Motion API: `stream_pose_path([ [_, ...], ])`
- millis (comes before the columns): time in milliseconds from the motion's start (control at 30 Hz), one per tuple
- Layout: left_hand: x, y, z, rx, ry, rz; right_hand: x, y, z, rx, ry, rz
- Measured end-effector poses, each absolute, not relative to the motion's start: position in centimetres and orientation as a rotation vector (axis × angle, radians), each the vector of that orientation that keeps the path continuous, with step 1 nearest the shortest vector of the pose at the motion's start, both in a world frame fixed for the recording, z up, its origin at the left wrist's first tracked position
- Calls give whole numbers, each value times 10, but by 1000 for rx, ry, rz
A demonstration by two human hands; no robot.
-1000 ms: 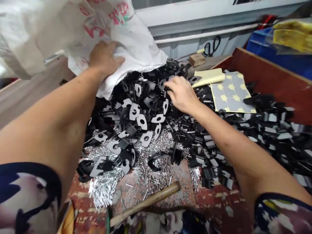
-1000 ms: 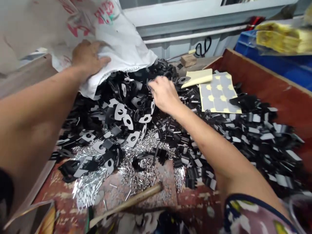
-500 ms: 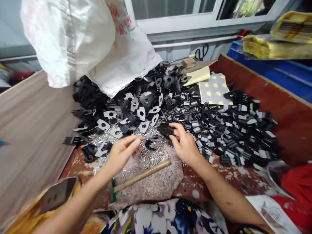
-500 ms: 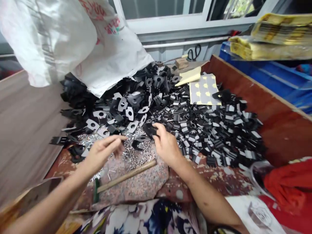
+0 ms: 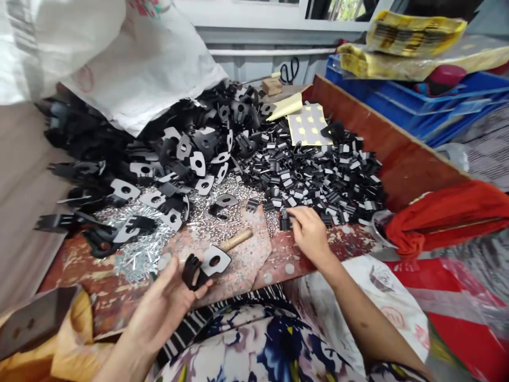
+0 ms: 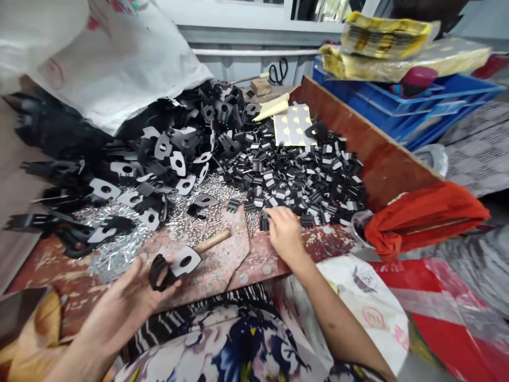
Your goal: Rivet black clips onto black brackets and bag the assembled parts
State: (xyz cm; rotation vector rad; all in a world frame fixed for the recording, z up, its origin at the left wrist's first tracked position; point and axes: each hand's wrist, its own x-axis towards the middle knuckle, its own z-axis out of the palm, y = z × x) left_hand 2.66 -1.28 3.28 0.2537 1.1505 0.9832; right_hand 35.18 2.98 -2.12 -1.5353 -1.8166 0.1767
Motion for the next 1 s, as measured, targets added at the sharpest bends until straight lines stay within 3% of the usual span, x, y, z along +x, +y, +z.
stream_pose_path([
  [367,7,-68,-5,921,1349,865,378,77,-48,-1734,-2283,-88],
  [733,-16,-96,-15,790,1369,914,399,94,-51,-1641,-1785,627],
  [833,-19,-98,-16,760,1379,943,396,88,-50,-1643,-1770,422],
  [1000,-21,-95,-15,744,1360,987,373,68,-43,-1821,-2128,-269],
])
